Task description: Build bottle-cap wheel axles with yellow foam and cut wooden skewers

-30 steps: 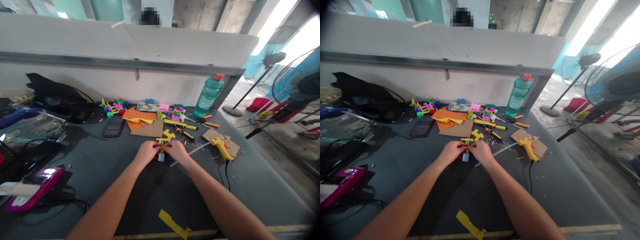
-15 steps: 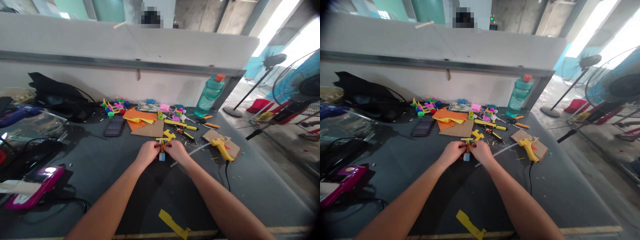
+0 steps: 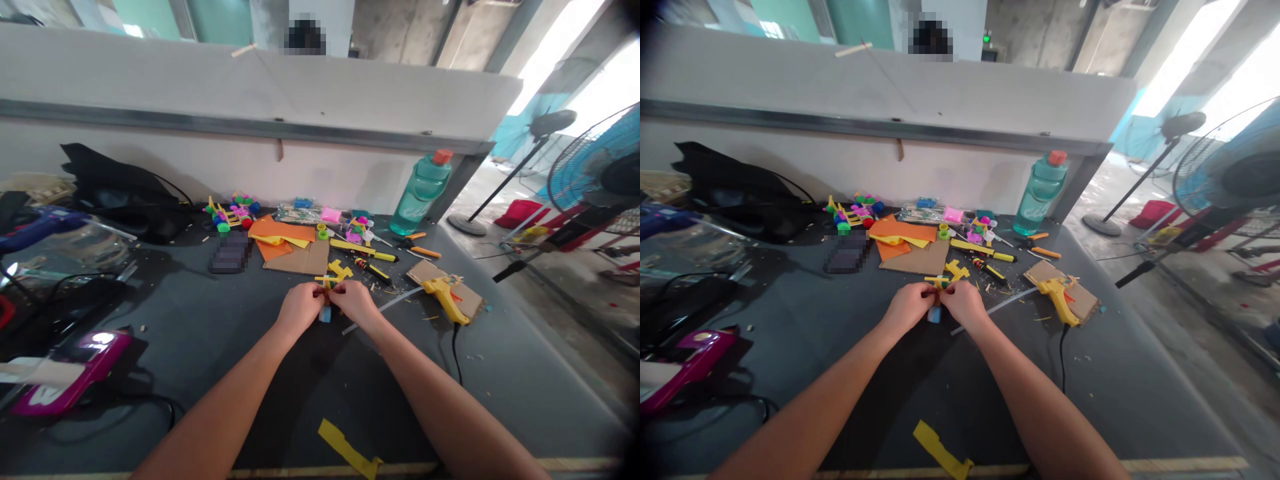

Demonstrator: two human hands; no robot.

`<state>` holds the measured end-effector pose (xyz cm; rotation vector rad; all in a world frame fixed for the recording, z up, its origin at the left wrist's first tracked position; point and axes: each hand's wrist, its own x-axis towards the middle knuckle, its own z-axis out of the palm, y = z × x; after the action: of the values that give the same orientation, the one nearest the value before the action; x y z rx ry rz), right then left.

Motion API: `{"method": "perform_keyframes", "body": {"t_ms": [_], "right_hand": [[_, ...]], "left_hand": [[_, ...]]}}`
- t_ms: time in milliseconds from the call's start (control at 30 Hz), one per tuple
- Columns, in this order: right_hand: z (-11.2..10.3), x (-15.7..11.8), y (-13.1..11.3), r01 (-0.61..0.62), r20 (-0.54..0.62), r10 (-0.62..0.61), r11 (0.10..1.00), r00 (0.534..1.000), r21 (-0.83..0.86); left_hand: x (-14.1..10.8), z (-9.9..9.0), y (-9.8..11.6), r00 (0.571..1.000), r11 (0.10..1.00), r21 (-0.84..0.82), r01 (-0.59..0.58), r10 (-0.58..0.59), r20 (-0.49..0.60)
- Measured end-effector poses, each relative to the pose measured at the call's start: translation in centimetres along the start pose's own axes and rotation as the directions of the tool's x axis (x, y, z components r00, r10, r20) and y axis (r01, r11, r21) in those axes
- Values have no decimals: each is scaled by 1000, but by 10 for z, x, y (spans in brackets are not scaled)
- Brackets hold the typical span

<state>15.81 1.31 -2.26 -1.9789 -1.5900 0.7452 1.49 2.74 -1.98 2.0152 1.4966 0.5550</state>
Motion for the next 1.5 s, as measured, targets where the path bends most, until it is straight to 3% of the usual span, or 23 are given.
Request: {"method": "perform_keyframes", "body": {"t_ms": [233, 433, 600, 733, 900, 1000, 1267, 1367, 1500], "right_hand": [[0, 0, 0, -2, 11, 2, 998, 1000, 61], [-3, 0, 0, 46, 15, -48, 991, 999, 122], [-2, 2, 4, 115, -105, -102, 985, 989, 132], [-7, 2, 7, 391, -202, -362, 912, 910, 126], [-17, -2, 8, 648, -160, -641, 762, 751, -8], [-18, -3, 9, 715, -102, -711, 699, 696, -1], [-15, -4, 9, 667, -214, -666, 741, 715, -80], [-14, -4, 8, 637, -228, -640, 765, 734, -93], [-10, -4, 9, 565, -286, -561, 822, 777, -76]], "left_hand": [[0, 2, 1, 999, 997, -73, 18, -20, -28], [2, 6, -2, 996, 964, -251, 92, -94, 5], [2, -2, -4, 994, 936, -336, 100, -84, 64], [1, -12, -6, 988, 925, -376, 57, 2, 154], [0, -18, -6, 978, 939, -344, -3, 75, 196], [0, -19, -4, 980, 950, -310, -30, 89, 177], [1, -18, 0, 999, 953, -302, -7, 20, 40], [-2, -18, 3, 998, 969, -244, -38, 50, 41], [-6, -17, 7, 991, 987, -100, -125, 120, -58]]}}
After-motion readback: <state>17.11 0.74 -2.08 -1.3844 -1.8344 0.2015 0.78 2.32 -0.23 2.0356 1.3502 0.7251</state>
